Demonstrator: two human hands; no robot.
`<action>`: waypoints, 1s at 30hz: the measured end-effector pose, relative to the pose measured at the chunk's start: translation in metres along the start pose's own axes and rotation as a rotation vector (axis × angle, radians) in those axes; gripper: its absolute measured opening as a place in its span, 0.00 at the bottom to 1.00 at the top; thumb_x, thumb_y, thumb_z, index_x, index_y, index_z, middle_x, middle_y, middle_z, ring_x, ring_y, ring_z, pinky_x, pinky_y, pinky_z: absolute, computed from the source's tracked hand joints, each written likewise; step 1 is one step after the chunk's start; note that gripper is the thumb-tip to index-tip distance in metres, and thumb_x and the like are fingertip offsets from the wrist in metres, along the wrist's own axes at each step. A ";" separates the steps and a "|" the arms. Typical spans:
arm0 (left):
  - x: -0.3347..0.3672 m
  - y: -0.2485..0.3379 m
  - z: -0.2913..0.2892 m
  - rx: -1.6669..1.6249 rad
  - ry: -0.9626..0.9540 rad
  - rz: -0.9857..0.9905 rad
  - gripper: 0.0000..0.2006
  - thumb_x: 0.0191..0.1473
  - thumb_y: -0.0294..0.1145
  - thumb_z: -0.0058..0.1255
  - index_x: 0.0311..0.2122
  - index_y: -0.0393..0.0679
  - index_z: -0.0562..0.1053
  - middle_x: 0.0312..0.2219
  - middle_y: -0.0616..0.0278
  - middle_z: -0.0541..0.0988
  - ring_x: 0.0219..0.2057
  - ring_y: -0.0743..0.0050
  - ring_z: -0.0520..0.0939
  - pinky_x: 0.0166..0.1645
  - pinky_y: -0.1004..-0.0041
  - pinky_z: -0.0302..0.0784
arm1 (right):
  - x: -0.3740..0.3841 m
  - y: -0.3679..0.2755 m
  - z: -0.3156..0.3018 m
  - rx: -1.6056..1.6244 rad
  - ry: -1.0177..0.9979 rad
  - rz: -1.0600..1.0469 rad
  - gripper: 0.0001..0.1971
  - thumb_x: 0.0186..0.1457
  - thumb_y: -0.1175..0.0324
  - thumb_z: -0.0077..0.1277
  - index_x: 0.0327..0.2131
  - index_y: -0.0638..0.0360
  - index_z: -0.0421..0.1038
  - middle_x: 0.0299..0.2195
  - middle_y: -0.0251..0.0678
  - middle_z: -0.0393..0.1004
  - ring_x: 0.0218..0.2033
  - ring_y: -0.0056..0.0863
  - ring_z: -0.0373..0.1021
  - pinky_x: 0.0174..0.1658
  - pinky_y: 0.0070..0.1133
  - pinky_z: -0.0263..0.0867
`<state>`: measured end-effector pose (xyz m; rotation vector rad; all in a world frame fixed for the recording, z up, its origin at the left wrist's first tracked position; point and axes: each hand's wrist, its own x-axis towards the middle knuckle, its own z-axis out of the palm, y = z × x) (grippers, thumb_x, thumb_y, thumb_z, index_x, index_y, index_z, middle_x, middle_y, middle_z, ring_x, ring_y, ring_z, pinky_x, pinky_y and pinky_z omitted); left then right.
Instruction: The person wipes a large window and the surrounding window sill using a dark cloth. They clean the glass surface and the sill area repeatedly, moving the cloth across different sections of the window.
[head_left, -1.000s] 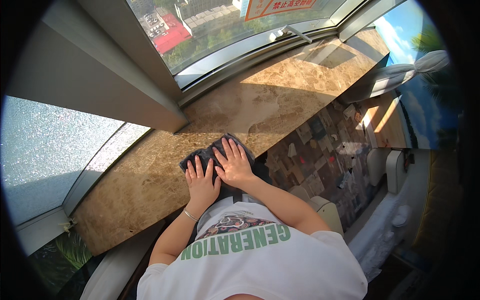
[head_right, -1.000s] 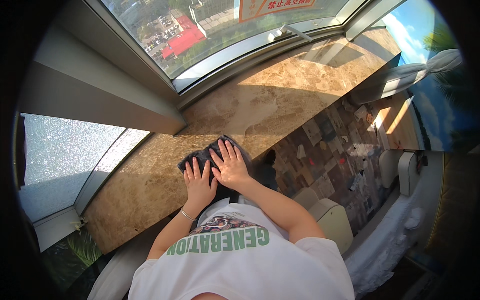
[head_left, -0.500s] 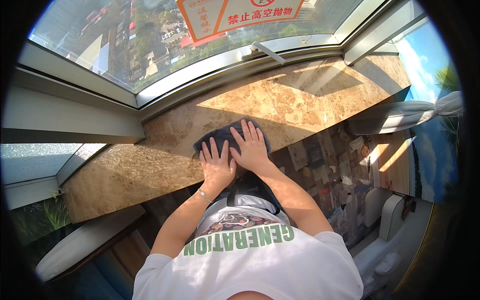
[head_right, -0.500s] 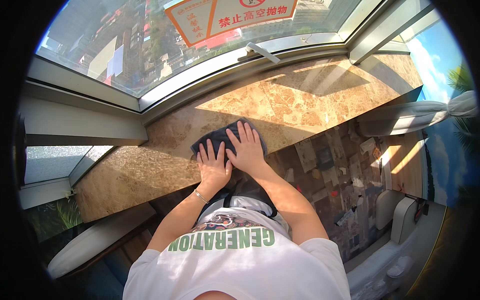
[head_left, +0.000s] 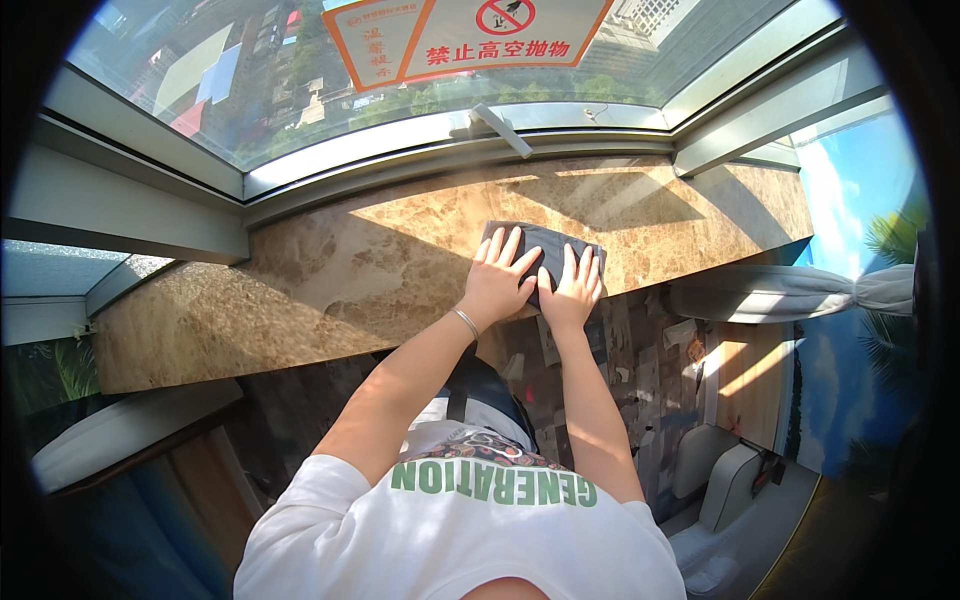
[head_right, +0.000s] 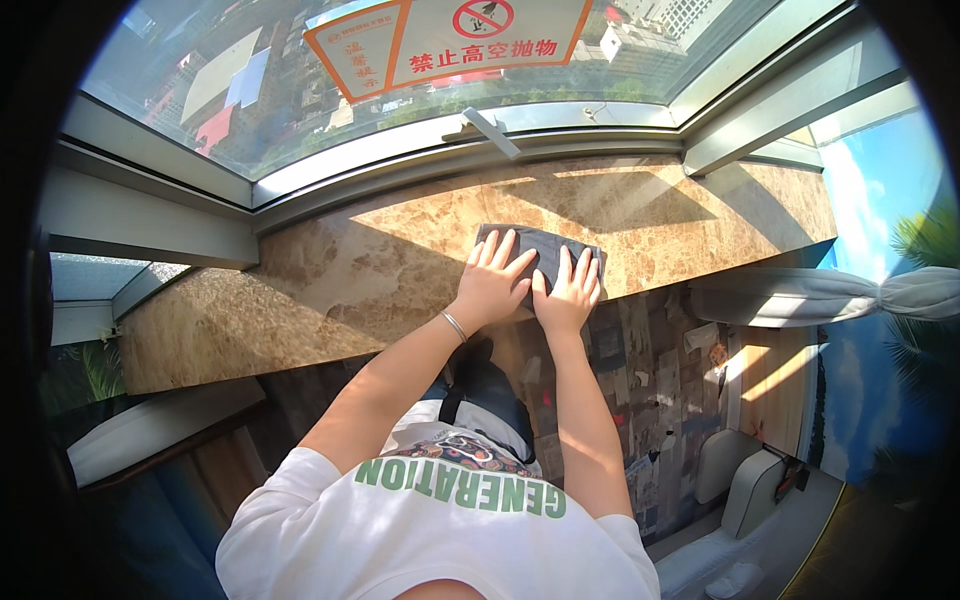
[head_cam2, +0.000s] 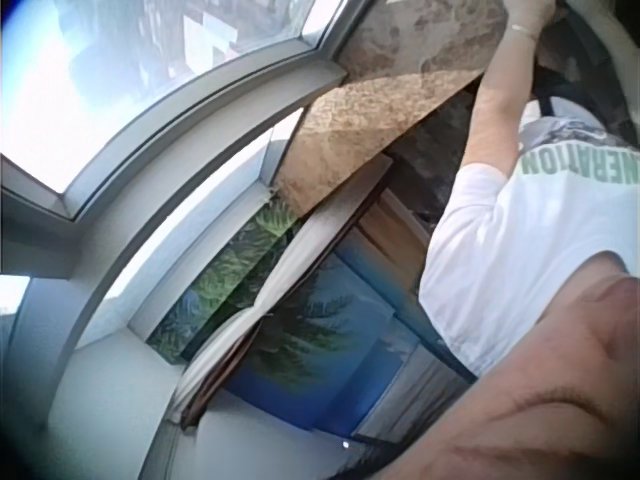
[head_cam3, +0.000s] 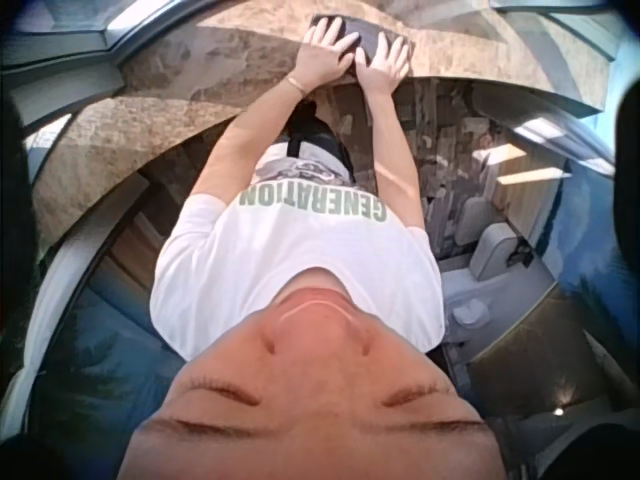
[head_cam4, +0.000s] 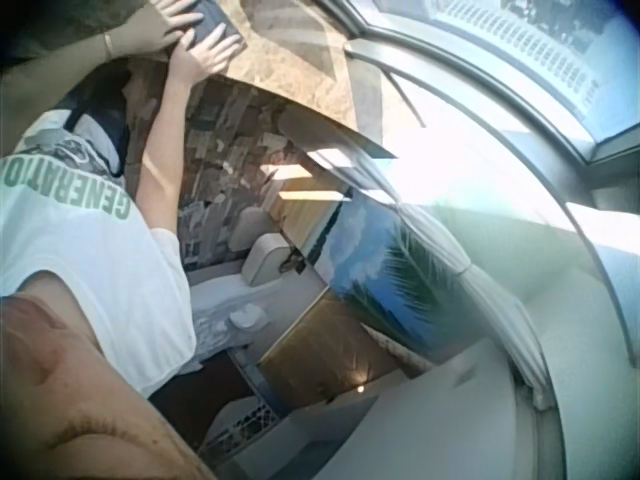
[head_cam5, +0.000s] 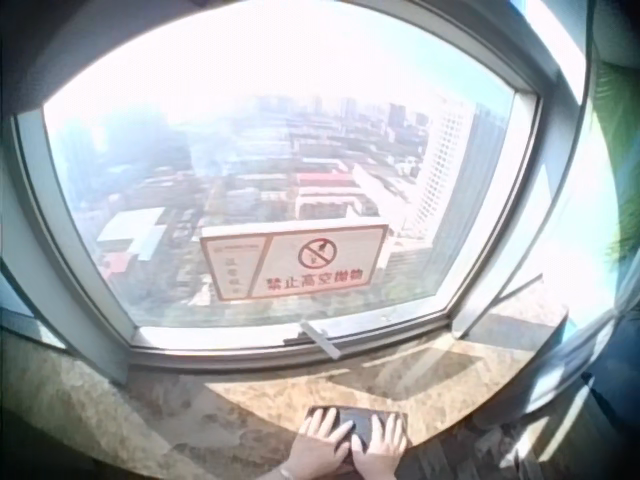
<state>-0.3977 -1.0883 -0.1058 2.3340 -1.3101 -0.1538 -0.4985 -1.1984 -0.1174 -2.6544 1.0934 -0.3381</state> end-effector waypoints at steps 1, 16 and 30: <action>-0.001 -0.008 -0.003 -0.002 0.029 -0.014 0.24 0.51 0.47 0.41 0.54 0.54 0.66 0.57 0.49 0.60 0.60 0.50 0.56 0.62 0.58 0.45 | 0.001 -0.005 0.003 0.001 0.006 -0.015 0.32 0.48 0.52 0.49 0.57 0.48 0.57 0.60 0.49 0.49 0.61 0.47 0.44 0.60 0.41 0.41; -0.159 -0.168 -0.103 0.275 0.146 -0.736 0.31 0.53 0.50 0.41 0.59 0.43 0.58 0.59 0.39 0.50 0.60 0.37 0.49 0.61 0.47 0.44 | -0.029 -0.240 0.061 0.152 -0.449 -0.841 0.31 0.48 0.49 0.48 0.57 0.41 0.59 0.61 0.49 0.46 0.62 0.46 0.45 0.60 0.36 0.45; -0.098 -0.221 -0.106 0.294 0.223 -0.650 0.32 0.49 0.50 0.45 0.56 0.39 0.61 0.57 0.36 0.55 0.59 0.35 0.52 0.60 0.47 0.45 | 0.024 -0.271 0.070 0.136 -0.427 -0.717 0.25 0.53 0.50 0.44 0.53 0.47 0.64 0.56 0.46 0.57 0.58 0.46 0.53 0.57 0.35 0.54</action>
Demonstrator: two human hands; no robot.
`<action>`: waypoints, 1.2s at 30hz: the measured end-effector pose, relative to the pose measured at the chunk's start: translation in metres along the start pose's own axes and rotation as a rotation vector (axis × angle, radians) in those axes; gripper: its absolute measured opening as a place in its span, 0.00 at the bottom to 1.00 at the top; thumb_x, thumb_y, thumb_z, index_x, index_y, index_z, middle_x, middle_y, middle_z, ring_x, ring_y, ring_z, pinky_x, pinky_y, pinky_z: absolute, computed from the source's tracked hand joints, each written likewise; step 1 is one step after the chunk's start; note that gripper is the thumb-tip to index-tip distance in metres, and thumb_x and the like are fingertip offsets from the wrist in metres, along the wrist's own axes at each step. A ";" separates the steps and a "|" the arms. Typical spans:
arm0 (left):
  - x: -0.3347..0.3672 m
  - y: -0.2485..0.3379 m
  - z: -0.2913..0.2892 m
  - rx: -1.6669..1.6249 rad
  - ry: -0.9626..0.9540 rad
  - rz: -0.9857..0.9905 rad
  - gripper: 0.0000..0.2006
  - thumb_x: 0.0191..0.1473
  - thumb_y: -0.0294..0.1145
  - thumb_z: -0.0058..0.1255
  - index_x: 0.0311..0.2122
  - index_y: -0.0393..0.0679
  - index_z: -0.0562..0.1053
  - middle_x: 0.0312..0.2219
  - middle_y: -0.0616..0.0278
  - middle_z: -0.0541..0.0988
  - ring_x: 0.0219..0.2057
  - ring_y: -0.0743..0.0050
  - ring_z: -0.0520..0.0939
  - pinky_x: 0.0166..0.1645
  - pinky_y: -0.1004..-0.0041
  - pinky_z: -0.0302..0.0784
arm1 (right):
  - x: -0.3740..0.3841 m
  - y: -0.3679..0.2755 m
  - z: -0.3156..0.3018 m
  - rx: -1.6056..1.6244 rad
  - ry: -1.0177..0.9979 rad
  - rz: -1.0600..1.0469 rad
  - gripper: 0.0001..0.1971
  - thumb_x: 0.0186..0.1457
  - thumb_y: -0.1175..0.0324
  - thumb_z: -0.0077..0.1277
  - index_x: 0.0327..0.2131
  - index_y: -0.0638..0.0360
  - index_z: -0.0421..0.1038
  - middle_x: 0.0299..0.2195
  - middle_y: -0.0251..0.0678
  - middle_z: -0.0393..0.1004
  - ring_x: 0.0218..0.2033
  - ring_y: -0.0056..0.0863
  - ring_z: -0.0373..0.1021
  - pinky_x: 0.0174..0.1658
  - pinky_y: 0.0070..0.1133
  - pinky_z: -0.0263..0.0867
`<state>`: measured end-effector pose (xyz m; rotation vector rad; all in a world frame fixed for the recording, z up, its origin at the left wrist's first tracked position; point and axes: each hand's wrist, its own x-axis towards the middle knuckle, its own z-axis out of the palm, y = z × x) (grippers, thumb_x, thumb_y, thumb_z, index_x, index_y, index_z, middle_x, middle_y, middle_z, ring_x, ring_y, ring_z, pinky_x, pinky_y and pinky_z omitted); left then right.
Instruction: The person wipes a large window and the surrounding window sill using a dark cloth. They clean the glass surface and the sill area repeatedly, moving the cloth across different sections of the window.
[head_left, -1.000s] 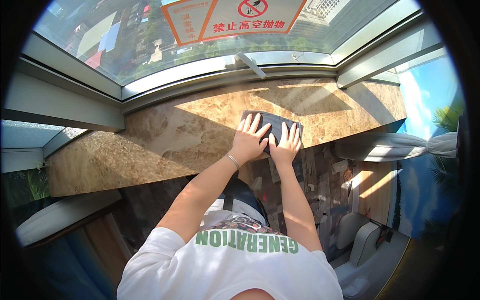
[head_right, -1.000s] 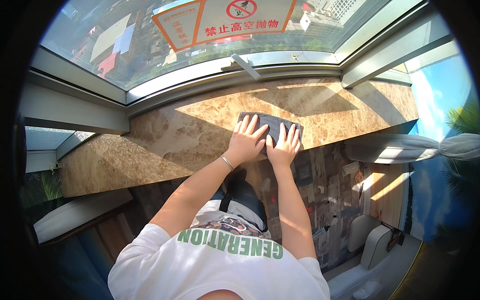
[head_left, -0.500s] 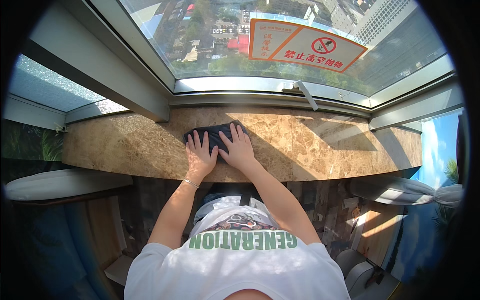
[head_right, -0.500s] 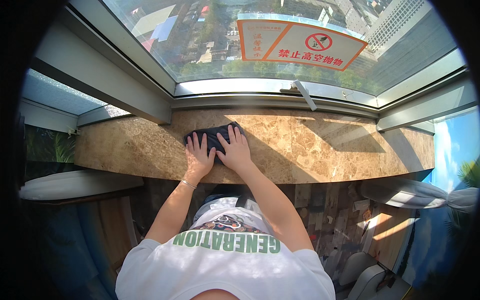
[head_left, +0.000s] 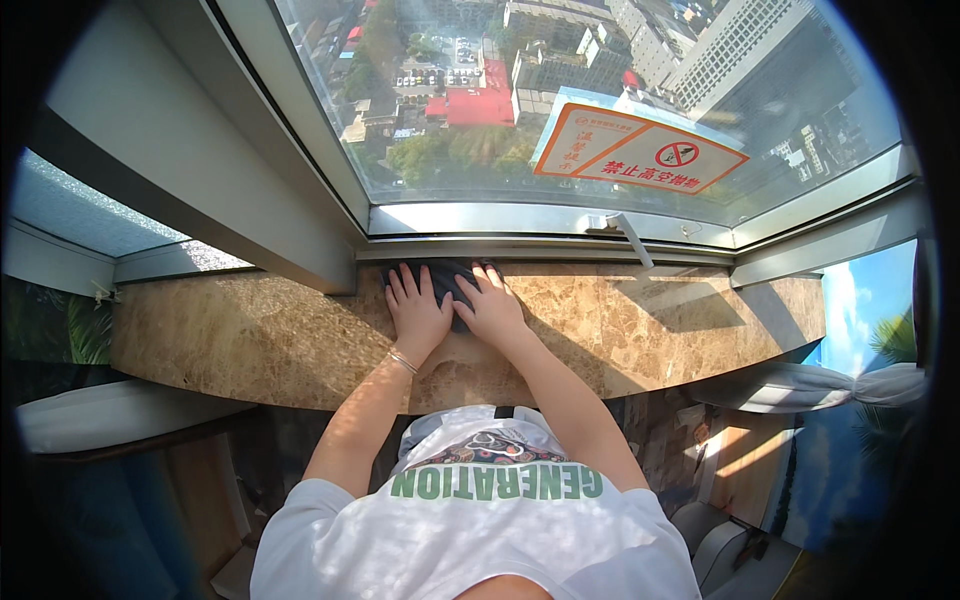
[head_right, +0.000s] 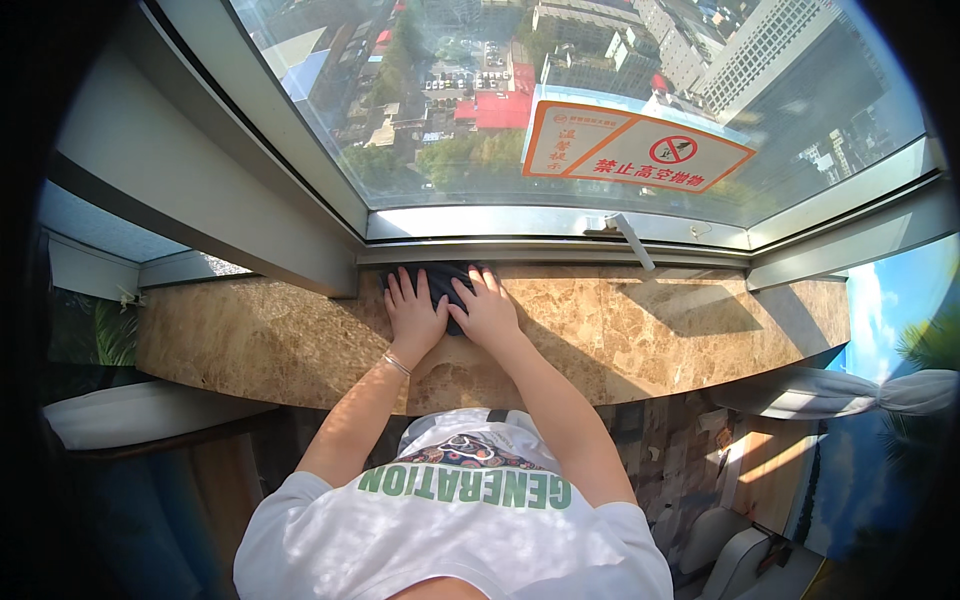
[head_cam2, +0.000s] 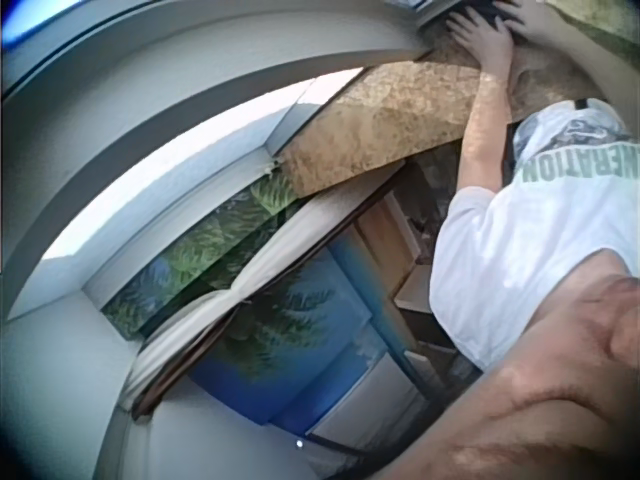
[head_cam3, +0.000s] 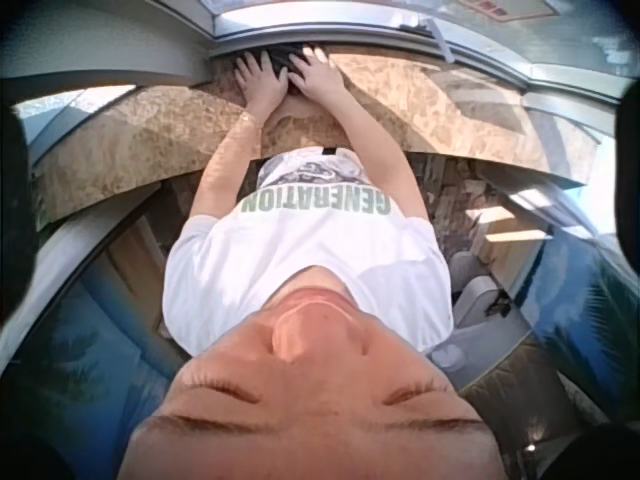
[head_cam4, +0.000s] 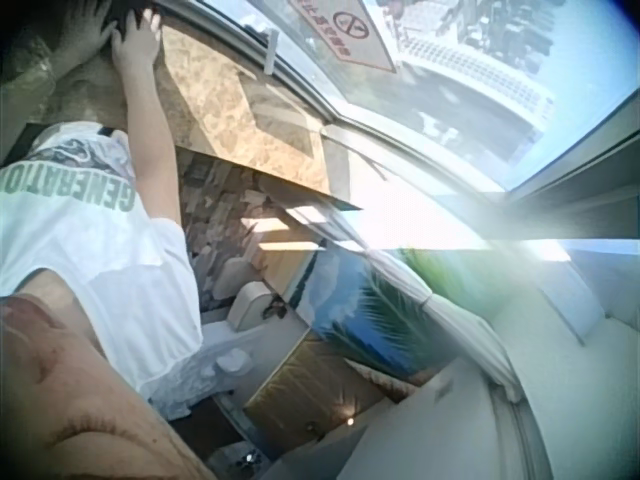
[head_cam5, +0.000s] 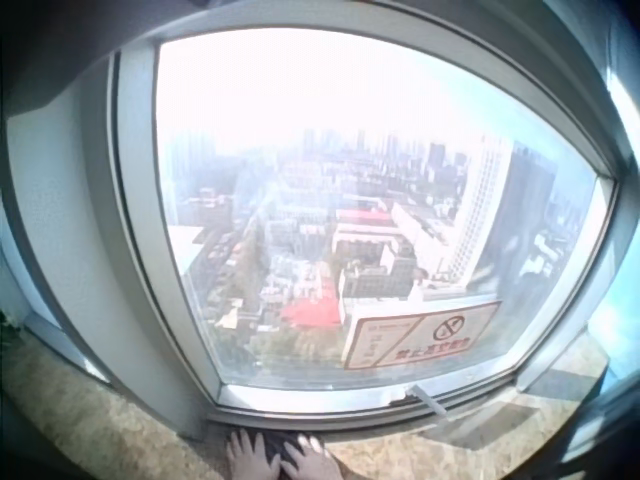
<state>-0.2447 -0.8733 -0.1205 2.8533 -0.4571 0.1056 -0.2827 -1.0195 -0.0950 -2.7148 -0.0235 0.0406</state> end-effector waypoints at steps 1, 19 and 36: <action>0.000 0.015 0.001 -0.026 -0.036 0.024 0.32 0.49 0.50 0.45 0.56 0.39 0.61 0.57 0.37 0.54 0.59 0.36 0.52 0.60 0.47 0.45 | -0.009 0.010 -0.005 -0.030 0.023 0.058 0.25 0.53 0.51 0.44 0.54 0.46 0.63 0.57 0.46 0.56 0.59 0.46 0.51 0.57 0.35 0.53; 0.005 0.065 0.011 -0.345 0.057 0.439 0.23 0.46 0.31 0.48 0.47 0.28 0.66 0.49 0.36 0.65 0.52 0.41 0.64 0.56 0.58 0.61 | -0.011 0.059 -0.003 0.114 0.349 0.047 0.15 0.43 0.77 0.46 0.39 0.68 0.70 0.41 0.49 0.69 0.45 0.48 0.63 0.49 0.33 0.62; 0.041 0.010 -0.041 -0.036 0.153 0.072 0.31 0.49 0.44 0.46 0.56 0.37 0.61 0.57 0.42 0.58 0.58 0.52 0.58 0.59 0.58 0.52 | 0.072 -0.004 -0.019 -0.143 0.239 -0.124 0.25 0.51 0.58 0.46 0.54 0.51 0.61 0.58 0.49 0.52 0.60 0.49 0.47 0.60 0.41 0.43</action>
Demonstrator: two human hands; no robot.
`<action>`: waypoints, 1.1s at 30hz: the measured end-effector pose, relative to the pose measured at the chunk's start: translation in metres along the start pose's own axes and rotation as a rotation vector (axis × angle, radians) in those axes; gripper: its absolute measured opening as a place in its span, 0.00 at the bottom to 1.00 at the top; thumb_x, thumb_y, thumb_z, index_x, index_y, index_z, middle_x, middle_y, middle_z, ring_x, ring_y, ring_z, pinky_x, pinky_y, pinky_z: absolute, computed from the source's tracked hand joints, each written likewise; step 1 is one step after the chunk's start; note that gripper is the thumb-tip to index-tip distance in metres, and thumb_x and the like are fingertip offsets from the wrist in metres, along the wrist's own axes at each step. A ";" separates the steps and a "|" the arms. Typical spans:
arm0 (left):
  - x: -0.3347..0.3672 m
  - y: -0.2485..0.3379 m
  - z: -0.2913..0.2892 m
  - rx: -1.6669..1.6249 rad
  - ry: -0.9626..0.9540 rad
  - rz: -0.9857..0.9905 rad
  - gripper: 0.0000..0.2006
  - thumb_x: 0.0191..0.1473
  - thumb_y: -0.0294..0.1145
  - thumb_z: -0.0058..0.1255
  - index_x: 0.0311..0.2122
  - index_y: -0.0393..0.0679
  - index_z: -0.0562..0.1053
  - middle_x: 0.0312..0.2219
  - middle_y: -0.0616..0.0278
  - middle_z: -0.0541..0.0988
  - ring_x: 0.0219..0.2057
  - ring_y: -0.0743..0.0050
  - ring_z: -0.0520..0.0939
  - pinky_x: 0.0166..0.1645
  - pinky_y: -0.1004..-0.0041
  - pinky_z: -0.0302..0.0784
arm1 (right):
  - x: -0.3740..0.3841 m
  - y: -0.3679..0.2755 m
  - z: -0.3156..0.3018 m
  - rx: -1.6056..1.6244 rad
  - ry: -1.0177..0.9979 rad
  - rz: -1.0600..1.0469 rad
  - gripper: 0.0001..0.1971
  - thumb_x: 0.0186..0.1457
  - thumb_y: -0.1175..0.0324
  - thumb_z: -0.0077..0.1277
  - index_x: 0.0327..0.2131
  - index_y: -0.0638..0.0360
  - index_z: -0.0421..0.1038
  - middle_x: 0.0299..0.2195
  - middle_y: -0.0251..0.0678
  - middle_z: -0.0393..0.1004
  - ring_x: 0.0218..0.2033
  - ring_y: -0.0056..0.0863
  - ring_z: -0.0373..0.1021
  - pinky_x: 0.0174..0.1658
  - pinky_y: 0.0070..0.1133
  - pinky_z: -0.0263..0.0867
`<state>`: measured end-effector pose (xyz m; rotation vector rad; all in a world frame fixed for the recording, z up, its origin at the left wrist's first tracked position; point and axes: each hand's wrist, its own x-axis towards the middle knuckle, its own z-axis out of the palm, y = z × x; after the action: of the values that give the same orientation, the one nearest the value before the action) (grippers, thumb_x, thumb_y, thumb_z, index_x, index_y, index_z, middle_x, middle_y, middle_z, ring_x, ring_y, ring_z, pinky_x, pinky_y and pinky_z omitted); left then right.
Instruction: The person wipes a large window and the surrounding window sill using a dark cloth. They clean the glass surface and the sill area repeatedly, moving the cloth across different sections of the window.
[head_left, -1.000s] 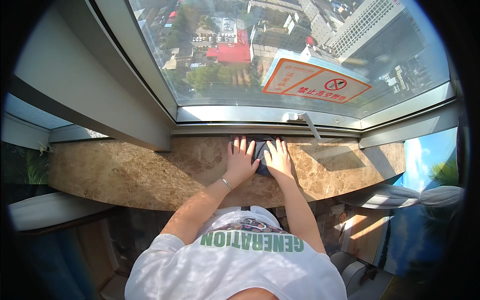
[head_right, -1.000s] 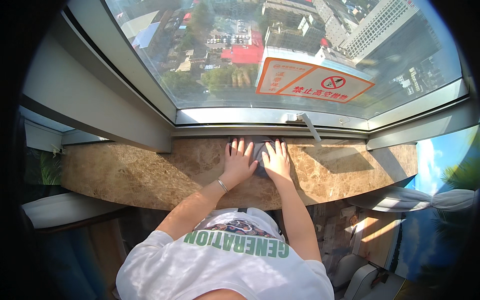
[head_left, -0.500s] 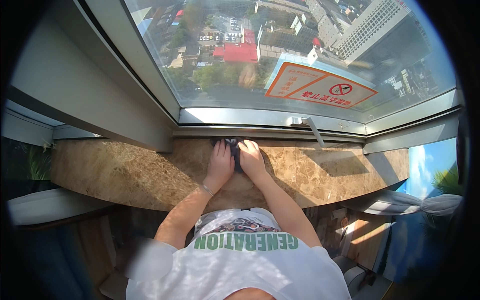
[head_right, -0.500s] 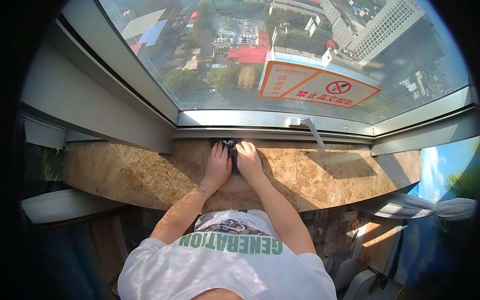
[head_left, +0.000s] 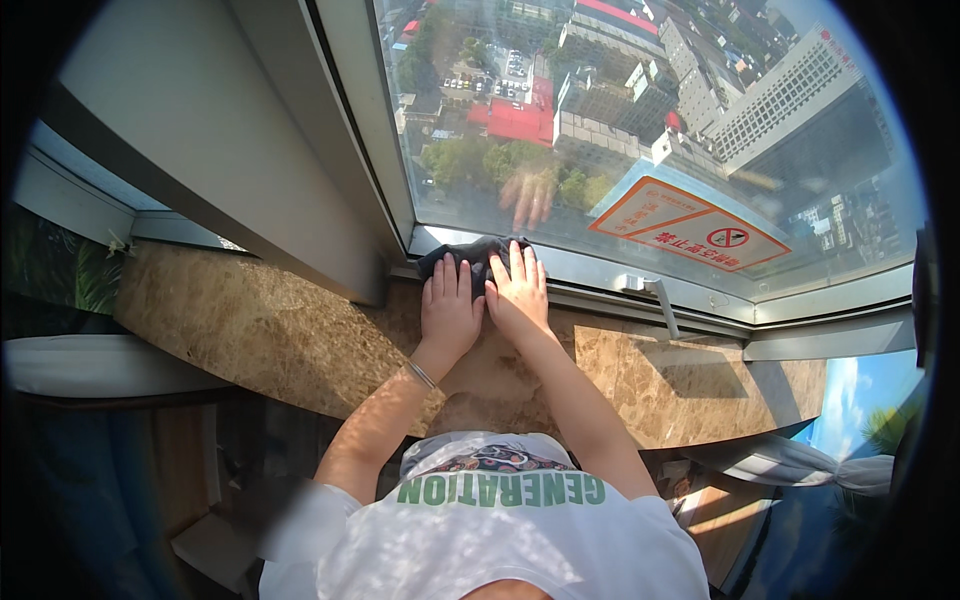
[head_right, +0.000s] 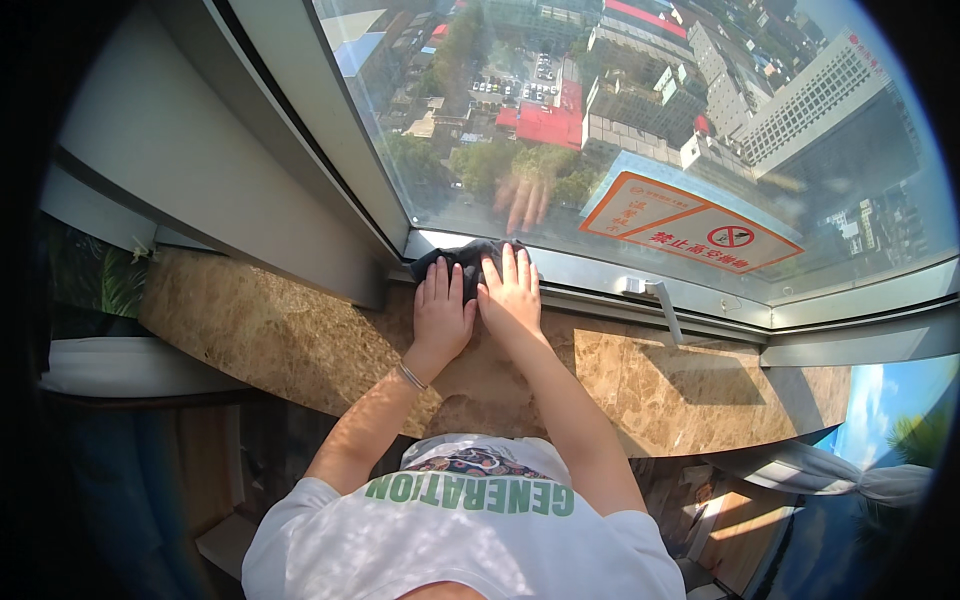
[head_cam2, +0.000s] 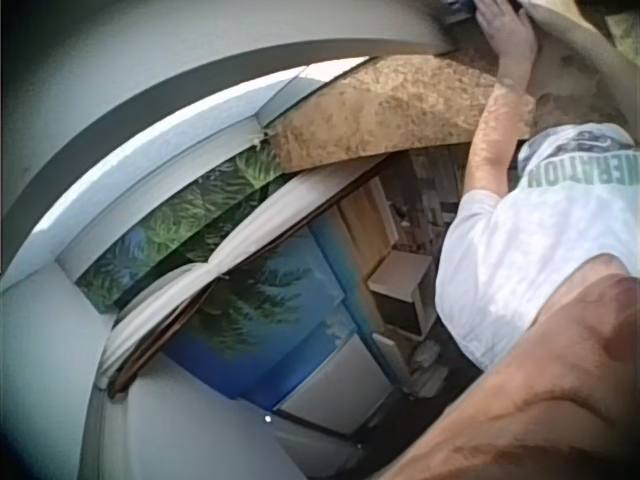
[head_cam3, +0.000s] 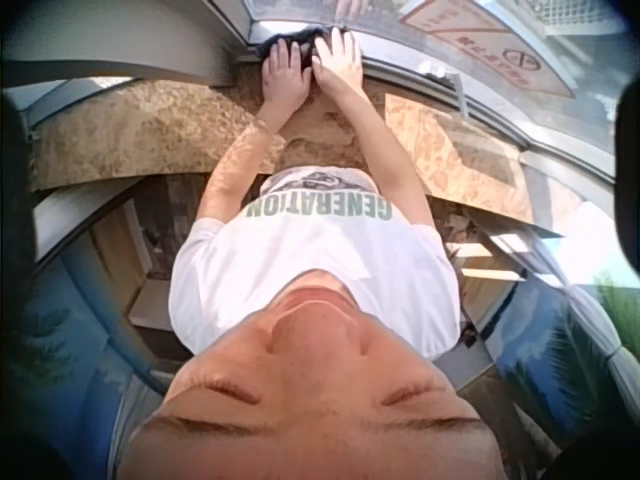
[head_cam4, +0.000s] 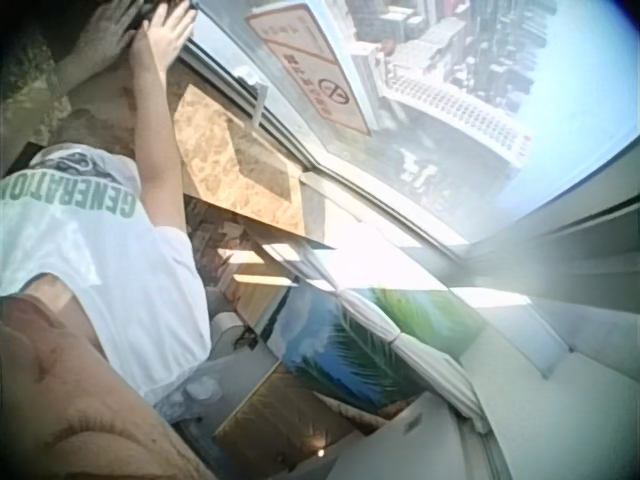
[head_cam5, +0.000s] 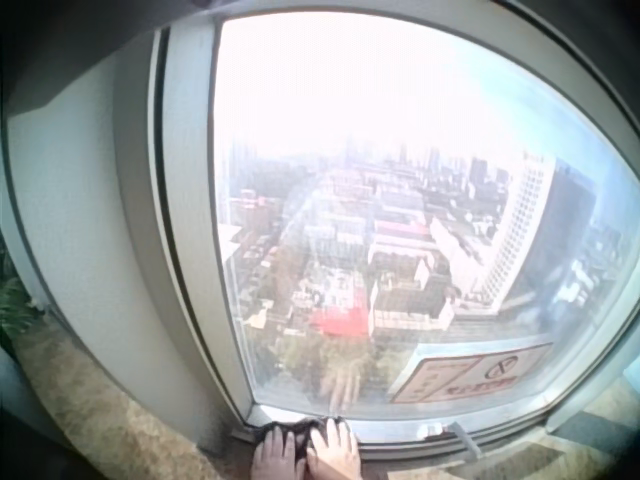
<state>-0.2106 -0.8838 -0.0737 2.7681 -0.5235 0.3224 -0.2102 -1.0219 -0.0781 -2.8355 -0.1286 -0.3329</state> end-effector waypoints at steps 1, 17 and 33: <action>0.005 0.007 0.001 -0.015 -0.012 0.019 0.29 0.49 0.44 0.46 0.55 0.39 0.61 0.57 0.43 0.58 0.58 0.52 0.59 0.59 0.57 0.52 | -0.004 0.011 0.000 -0.017 0.017 0.043 0.26 0.52 0.57 0.46 0.54 0.52 0.61 0.58 0.50 0.52 0.60 0.49 0.47 0.60 0.42 0.42; 0.021 -0.042 0.006 0.131 0.050 0.063 0.30 0.47 0.40 0.49 0.54 0.36 0.61 0.56 0.41 0.58 0.57 0.49 0.59 0.60 0.59 0.53 | 0.015 -0.032 0.011 0.021 -0.027 -0.134 0.28 0.46 0.60 0.50 0.52 0.58 0.59 0.58 0.53 0.50 0.60 0.50 0.46 0.60 0.42 0.43; 0.043 0.100 0.056 -0.052 -0.091 0.394 0.30 0.48 0.41 0.47 0.57 0.43 0.60 0.57 0.46 0.58 0.58 0.47 0.57 0.61 0.52 0.49 | -0.048 0.106 -0.049 -0.024 0.049 0.146 0.27 0.51 0.56 0.47 0.51 0.62 0.60 0.58 0.51 0.52 0.60 0.48 0.47 0.60 0.39 0.43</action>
<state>-0.2008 -1.0051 -0.0883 2.6236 -1.0880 0.2639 -0.2546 -1.1403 -0.0721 -2.8370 0.0925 -0.3734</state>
